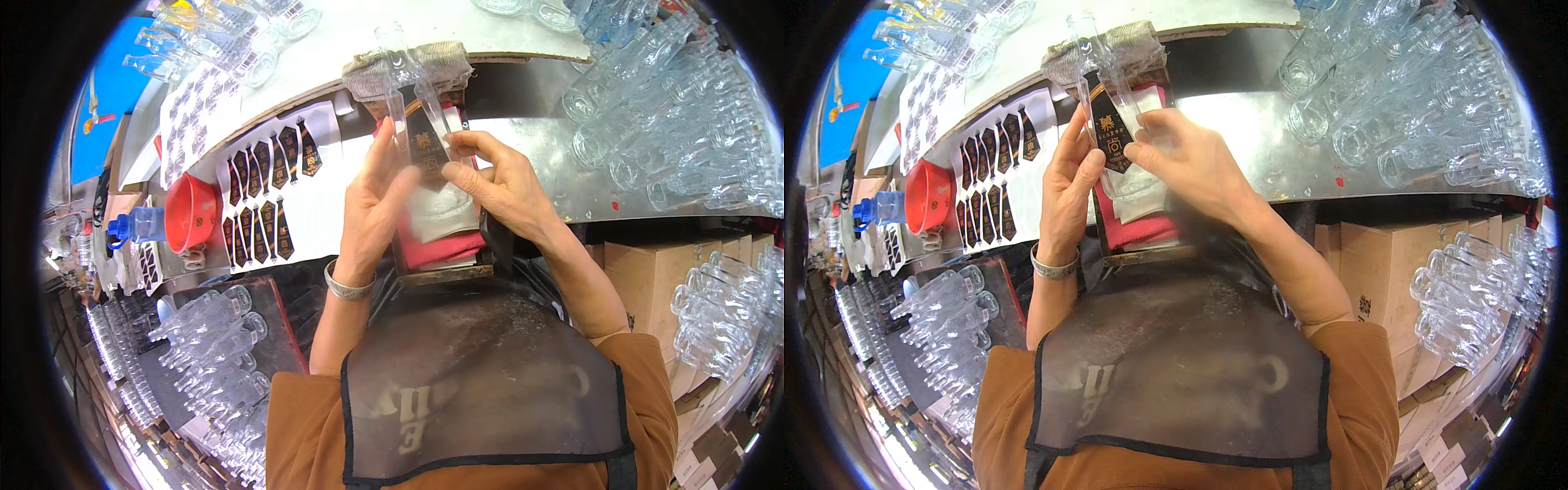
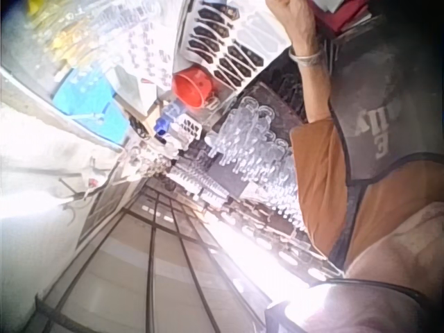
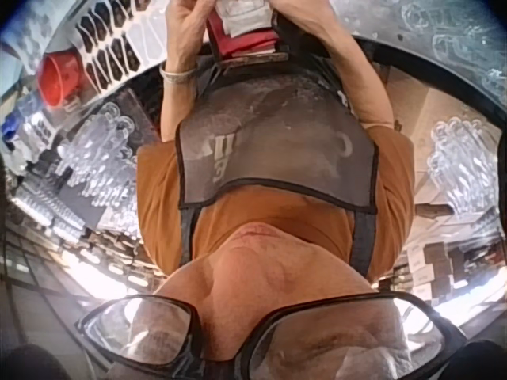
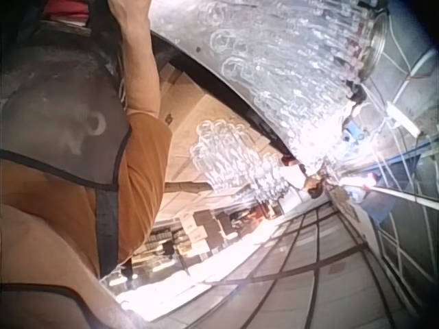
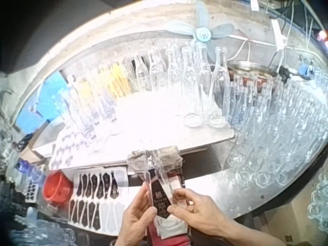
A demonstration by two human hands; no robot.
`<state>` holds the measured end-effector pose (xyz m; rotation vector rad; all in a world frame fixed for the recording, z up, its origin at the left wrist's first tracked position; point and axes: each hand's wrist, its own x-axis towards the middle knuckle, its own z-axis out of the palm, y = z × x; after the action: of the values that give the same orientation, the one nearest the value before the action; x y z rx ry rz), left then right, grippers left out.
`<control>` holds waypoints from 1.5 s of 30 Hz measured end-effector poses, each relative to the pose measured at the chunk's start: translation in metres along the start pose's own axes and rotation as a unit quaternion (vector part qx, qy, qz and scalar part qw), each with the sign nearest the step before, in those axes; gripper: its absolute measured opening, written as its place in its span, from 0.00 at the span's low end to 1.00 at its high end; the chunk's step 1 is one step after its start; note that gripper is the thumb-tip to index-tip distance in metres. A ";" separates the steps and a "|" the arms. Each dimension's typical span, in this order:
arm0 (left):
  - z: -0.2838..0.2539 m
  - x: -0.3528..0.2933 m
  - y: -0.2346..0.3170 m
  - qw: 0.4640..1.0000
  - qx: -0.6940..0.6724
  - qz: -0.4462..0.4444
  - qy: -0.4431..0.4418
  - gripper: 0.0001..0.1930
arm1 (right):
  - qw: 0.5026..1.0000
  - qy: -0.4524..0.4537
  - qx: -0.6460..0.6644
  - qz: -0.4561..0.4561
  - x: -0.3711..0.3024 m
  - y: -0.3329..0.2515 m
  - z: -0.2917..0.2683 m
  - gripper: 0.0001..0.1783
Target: The person repeatedly picks clear plastic bottles, places them in a red labeling jig, applies a label to the bottle body, and uses a black squeegee to smooth the label. Finished bottles are set aside on the table.
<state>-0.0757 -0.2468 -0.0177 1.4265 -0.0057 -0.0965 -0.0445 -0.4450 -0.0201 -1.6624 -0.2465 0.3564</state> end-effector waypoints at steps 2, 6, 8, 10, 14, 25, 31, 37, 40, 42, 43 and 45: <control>-0.001 0.001 -0.001 1.000 -0.001 -0.001 -0.001 0.34 | 1.000 -0.004 -0.001 0.011 -0.001 -0.004 0.000 0.30; -0.002 0.001 -0.002 1.000 -0.001 0.000 -0.004 0.35 | 1.000 -0.008 -0.009 0.024 -0.002 -0.009 -0.001 0.30; -0.002 0.001 -0.001 1.000 0.001 -0.003 -0.003 0.35 | 1.000 -0.008 -0.006 0.026 -0.002 -0.009 -0.001 0.30; -0.002 0.000 -0.001 1.000 0.005 -0.008 0.000 0.35 | 1.000 -0.008 0.000 0.029 -0.002 -0.008 -0.001 0.30; -0.003 0.001 -0.001 1.000 0.010 -0.004 -0.003 0.35 | 0.999 -0.011 0.002 0.030 -0.002 -0.008 -0.001 0.30; -0.001 0.002 -0.003 1.000 0.013 0.013 -0.003 0.35 | 1.000 -0.013 -0.007 0.027 -0.001 -0.005 -0.003 0.31; 0.001 0.002 -0.002 1.000 0.013 0.016 0.000 0.35 | 1.000 -0.009 -0.009 0.005 -0.001 0.000 -0.003 0.29; 0.008 0.000 0.005 0.999 0.030 -0.010 0.035 0.40 | 0.957 0.104 0.252 0.100 0.016 0.030 -0.034 0.22; 0.018 0.000 0.003 0.999 0.021 0.029 0.025 0.45 | 0.882 0.203 0.407 0.125 0.025 0.073 -0.058 0.25; 0.013 0.002 -0.003 0.999 0.039 0.027 0.021 0.49 | 0.898 0.181 0.389 0.099 0.025 0.049 -0.054 0.20; 0.016 0.001 -0.001 0.999 0.034 0.024 0.025 0.49 | 0.919 0.172 0.347 0.074 0.026 0.020 -0.046 0.18; 0.017 0.001 -0.001 0.998 0.043 0.040 0.037 0.48 | 0.965 0.113 0.234 -0.028 0.033 -0.006 -0.038 0.18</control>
<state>-0.0761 -0.2633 -0.0166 1.5131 -0.0070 0.0232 0.0003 -0.4674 -0.0132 -1.2131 -0.0318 0.1620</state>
